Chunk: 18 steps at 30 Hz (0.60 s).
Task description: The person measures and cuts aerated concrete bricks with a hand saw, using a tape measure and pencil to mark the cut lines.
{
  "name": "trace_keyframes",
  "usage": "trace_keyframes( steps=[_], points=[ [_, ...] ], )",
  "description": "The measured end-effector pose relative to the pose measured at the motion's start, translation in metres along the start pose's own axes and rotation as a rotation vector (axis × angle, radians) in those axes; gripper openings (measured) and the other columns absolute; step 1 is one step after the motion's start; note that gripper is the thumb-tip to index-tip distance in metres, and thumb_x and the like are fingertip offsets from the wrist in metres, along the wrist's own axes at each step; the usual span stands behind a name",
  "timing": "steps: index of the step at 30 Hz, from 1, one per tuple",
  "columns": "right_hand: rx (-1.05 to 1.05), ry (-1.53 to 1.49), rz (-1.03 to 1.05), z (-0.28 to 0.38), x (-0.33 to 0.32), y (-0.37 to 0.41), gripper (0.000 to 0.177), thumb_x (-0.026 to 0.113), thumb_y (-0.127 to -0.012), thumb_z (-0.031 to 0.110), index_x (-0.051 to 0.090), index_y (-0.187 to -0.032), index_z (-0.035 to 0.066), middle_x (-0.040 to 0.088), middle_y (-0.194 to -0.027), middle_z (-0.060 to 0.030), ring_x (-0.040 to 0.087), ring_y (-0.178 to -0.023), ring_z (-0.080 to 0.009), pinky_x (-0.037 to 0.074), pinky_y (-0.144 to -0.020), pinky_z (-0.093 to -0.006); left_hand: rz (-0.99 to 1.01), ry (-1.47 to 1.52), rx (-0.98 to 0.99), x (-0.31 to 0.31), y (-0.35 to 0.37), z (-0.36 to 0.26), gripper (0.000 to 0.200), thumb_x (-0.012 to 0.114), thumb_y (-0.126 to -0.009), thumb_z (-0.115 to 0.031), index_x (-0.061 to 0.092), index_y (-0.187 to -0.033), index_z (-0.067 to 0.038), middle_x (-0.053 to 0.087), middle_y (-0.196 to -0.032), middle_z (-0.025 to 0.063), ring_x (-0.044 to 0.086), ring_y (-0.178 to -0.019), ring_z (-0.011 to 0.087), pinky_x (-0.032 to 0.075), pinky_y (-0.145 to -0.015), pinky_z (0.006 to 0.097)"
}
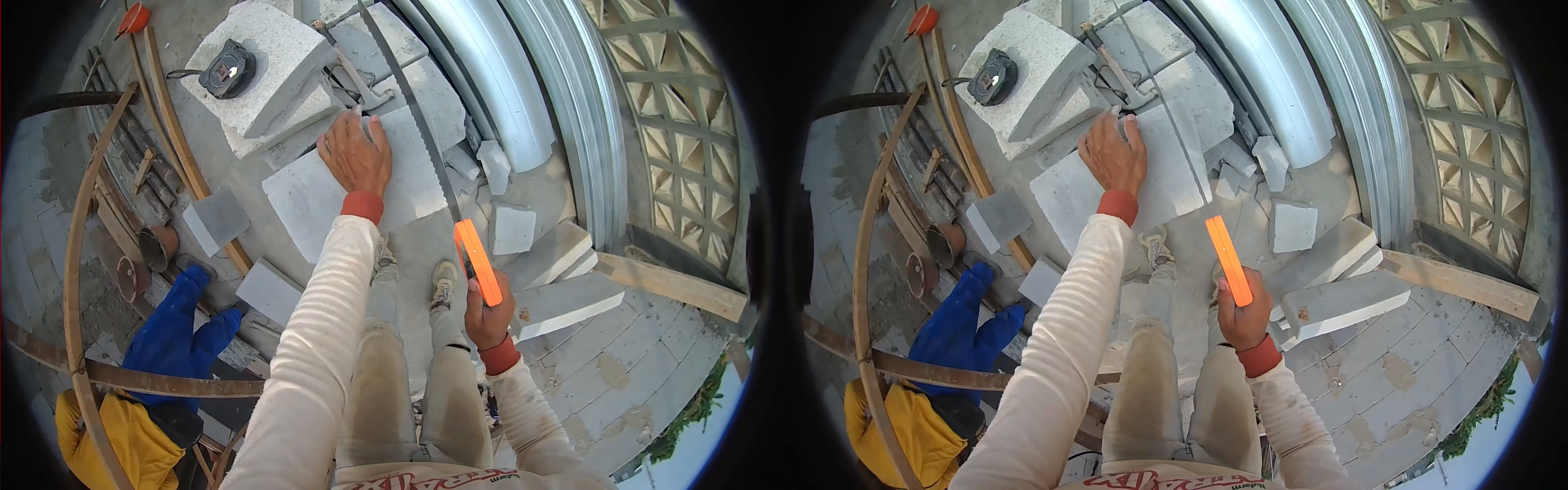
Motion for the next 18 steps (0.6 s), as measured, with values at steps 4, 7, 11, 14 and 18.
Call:
trace_keyframes(
  steps=[4,7,11,14,18],
  points=[
    [0.04,-0.038,0.059,-0.019,0.009,0.014,0.024,0.07,-0.095,0.016,0.061,-0.11,0.0,0.066,-0.086,-0.0136,0.065,-0.064,-0.0274,0.051,-0.062,-0.0338,0.106,-0.204,-0.133,0.016,0.0,-0.003,0.044,0.053,-0.097,-0.046,0.076,-0.107,-0.01,0.068,-0.107,0.0128,0.057,-0.11,0.03,0.027,-0.11,0.0466],
    [0.036,-0.108,0.055,-0.033,0.012,0.024,0.023,0.07,-0.095,0.015,0.06,-0.109,0.0,0.065,-0.083,-0.0131,0.064,-0.062,-0.0268,0.051,-0.06,-0.0336,0.076,-0.258,-0.109,0.017,0.002,-0.007,0.05,0.051,-0.096,-0.051,0.077,-0.107,-0.009,0.069,-0.105,0.0126,0.057,-0.109,0.0295,0.026,-0.11,0.0472],
    [0.011,-0.149,0.067,-0.051,0.014,0.034,0.024,0.071,-0.094,0.015,0.059,-0.109,0.0,0.064,-0.081,-0.0125,0.063,-0.062,-0.026,0.05,-0.06,-0.0333,0.031,-0.301,-0.085,0.017,0.006,-0.008,0.055,0.05,-0.096,-0.055,0.077,-0.108,-0.009,0.07,-0.107,0.0138,0.057,-0.111,0.0299,0.026,-0.11,0.0472],
    [-0.024,-0.162,0.054,-0.057,0.015,0.036,0.023,0.071,-0.094,0.015,0.059,-0.109,0.001,0.064,-0.081,-0.012,0.063,-0.061,-0.0256,0.05,-0.059,-0.033,0.056,-0.29,-0.097,0.017,0.007,-0.009,0.057,0.049,-0.096,-0.057,0.077,-0.108,-0.008,0.071,-0.108,0.0149,0.057,-0.112,0.0302,0.026,-0.109,0.0475],
    [-0.072,-0.116,0.061,-0.056,0.014,0.039,0.023,0.07,-0.095,0.014,0.058,-0.11,0.001,0.065,-0.082,-0.012,0.064,-0.062,-0.0255,0.05,-0.059,-0.0322,0.037,-0.302,-0.091,0.018,0.008,-0.006,0.059,0.048,-0.096,-0.057,0.077,-0.11,-0.008,0.071,-0.109,0.0151,0.057,-0.111,0.0303,0.027,-0.107,0.0469]
  ],
)
Point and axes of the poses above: each hand's wrist, its own y-axis away from the middle knuckle, its own x-axis out of the palm, z = x × y, the point moved 9 cm from there along -y, towards the middle knuckle
